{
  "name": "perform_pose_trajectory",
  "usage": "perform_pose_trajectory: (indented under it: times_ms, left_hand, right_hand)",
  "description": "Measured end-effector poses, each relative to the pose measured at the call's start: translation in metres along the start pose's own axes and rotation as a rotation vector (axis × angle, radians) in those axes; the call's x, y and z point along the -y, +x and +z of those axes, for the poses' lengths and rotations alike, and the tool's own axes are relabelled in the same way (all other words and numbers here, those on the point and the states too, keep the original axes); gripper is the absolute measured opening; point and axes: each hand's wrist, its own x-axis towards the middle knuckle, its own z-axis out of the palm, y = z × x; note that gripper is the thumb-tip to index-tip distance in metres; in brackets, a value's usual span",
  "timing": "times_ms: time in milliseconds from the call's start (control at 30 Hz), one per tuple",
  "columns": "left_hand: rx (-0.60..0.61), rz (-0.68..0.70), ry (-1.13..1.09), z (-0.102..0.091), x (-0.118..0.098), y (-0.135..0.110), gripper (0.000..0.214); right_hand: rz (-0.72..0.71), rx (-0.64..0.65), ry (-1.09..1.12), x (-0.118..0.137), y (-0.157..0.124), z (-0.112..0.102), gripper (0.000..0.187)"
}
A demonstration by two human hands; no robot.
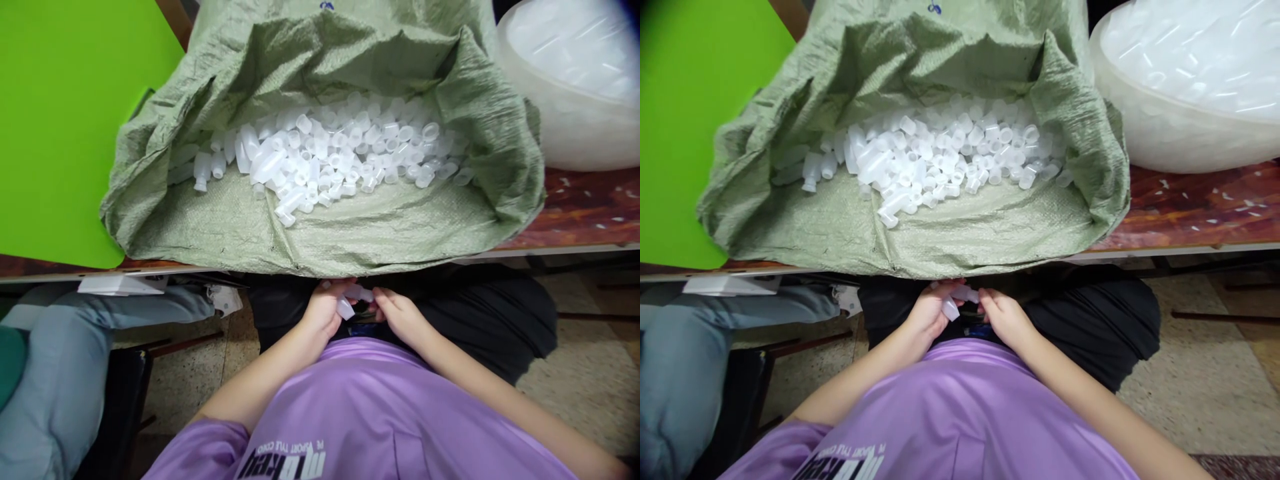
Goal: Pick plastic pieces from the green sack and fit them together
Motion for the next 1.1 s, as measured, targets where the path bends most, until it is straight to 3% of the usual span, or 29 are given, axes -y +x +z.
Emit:
perform_pose_trajectory:
  times_ms: [200,467,600,833,1000,1067,1100]
  left_hand:
    - [0.009,-0.017,0.000,-0.003,0.001,0.001,0.017]
    - [0.034,-0.029,-0.043,-0.005,0.001,0.001,0.023]
    - [0.014,-0.005,0.024,-0.004,0.002,0.006,0.020]
    - [-0.078,0.018,-0.025,-0.004,0.008,0.014,0.025]
    - [-0.016,-0.080,0.068,-0.005,0.007,0.013,0.033]
    - [0.040,-0.123,0.144,-0.005,0.006,0.010,0.034]
    - [0.060,-0.136,0.188,-0.005,0.005,0.008,0.035]
  right_hand:
    - [-0.029,0.008,0.031,0.007,0.002,0.000,0.029]
    - [0.103,0.078,0.291,0.011,0.005,0.032,0.042]
    - [0.164,0.100,0.330,0.007,0.010,0.029,0.047]
    - [0.172,0.022,0.180,-0.016,0.011,-0.022,0.037]
    - [-0.030,0.148,0.089,0.017,-0.011,-0.078,0.029]
    - [-0.170,-0.025,0.061,0.040,-0.016,-0.104,0.023]
    - [-0.230,-0.217,0.023,0.051,-0.014,-0.117,0.019]
